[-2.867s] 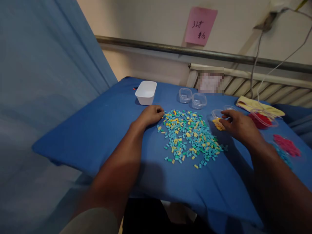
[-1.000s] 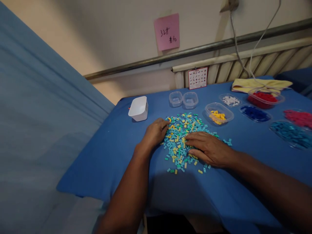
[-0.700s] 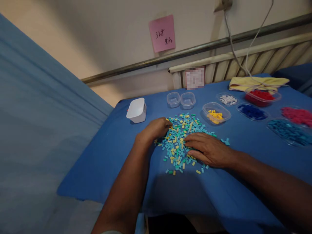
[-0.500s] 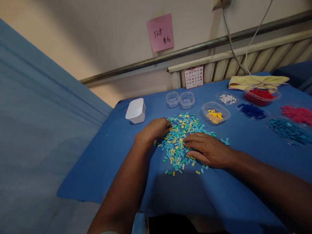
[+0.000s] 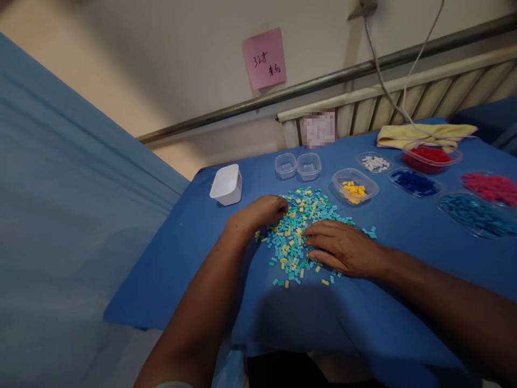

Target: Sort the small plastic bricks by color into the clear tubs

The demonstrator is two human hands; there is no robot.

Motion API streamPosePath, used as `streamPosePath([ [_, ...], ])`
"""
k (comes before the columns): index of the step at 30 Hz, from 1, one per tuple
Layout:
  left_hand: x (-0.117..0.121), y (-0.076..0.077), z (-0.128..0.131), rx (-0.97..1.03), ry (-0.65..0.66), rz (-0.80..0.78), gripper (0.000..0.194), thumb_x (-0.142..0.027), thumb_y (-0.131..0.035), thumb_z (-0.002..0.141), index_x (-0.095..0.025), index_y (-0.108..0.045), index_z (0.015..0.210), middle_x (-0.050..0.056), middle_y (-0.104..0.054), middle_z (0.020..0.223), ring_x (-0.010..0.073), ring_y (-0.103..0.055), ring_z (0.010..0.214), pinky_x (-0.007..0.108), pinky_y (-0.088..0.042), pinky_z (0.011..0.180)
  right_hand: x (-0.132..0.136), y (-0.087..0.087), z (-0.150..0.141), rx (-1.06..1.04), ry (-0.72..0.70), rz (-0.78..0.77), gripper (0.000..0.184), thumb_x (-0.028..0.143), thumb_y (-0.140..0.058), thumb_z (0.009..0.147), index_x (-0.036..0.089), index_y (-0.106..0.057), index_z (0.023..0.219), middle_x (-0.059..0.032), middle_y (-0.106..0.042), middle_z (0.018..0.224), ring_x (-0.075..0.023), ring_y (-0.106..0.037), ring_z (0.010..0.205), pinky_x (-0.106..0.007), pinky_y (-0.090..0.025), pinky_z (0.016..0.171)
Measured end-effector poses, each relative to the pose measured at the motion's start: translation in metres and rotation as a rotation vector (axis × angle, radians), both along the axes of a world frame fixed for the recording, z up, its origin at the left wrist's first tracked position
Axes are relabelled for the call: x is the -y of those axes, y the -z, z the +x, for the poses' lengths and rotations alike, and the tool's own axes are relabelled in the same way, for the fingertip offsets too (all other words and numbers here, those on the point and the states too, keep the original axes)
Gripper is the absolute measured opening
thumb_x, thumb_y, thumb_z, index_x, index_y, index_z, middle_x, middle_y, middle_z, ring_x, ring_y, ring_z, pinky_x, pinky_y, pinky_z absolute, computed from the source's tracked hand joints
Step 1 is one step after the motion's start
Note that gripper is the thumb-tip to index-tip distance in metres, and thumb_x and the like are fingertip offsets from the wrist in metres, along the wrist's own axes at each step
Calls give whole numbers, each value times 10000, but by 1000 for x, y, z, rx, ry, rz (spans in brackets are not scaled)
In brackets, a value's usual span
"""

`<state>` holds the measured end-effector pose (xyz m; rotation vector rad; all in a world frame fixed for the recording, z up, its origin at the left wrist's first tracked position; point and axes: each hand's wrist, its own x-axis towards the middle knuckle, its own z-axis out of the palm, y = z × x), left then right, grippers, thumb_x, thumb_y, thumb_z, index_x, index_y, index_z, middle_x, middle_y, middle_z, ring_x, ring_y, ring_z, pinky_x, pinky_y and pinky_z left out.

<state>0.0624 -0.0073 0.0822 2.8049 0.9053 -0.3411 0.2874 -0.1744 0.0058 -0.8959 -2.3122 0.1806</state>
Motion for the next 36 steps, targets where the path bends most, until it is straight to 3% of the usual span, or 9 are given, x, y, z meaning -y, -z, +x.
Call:
streamPosePath([
  [5,2,0,-2,21,1,-6,217,-131,-599,894,-202,-770,1007,43,-792,965,184,-663,805,273,-424,713,2,1,2,-25,4,5,261,368,-613,1112,187,-771,1214,-149,-780,1301,-299,-739,1187,-509,-610,1047],
  [10,4,2,-8,100,-111,-46,201,-141,-628,822,-196,-748,973,26,-750,843,172,-609,692,284,-370,622,3,-1,5,-44,7,20,228,348,-614,1112,191,-765,1184,-135,-789,1246,-283,-738,1157,-478,-610,1024],
  [17,-2,17,-14,562,-373,-398,236,-318,-718,814,-169,-711,996,-5,-682,780,140,-610,702,242,-476,650,5,-4,3,-50,7,43,240,360,-593,1127,190,-762,1144,-121,-793,1198,-261,-735,1098,-451,-602,985],
  [22,-6,23,24,702,-370,-493,260,-323,-746,791,-153,-707,985,-23,-641,762,119,-581,686,235,-474,649,3,-5,0,-51,-13,52,260,369,-598,1127,172,-767,1146,-116,-796,1185,-246,-739,1064,-435,-592,985],
  [31,-2,11,145,723,-95,-262,218,-191,-675,905,-130,-751,1099,51,-772,978,156,-671,836,267,-529,765,-1,-7,11,-68,57,24,227,347,-619,1112,191,-773,1168,-110,-800,1205,-255,-743,1088,-444,-599,1002],
  [34,-3,8,154,719,-87,-253,269,-198,-685,934,-132,-763,1183,84,-803,1100,176,-712,914,296,-567,853,-1,-7,13,-75,71,34,213,337,-622,1109,196,-773,1163,-112,-801,1193,-256,-745,1079,-445,-599,995],
  [36,-7,4,141,755,-116,-250,267,-200,-676,947,-138,-776,1187,85,-810,1127,180,-726,949,306,-577,902,-1,-7,15,-89,69,33,213,334,-617,1113,191,-771,1150,-115,-799,1190,-258,-742,1087,-444,-596,996],
])
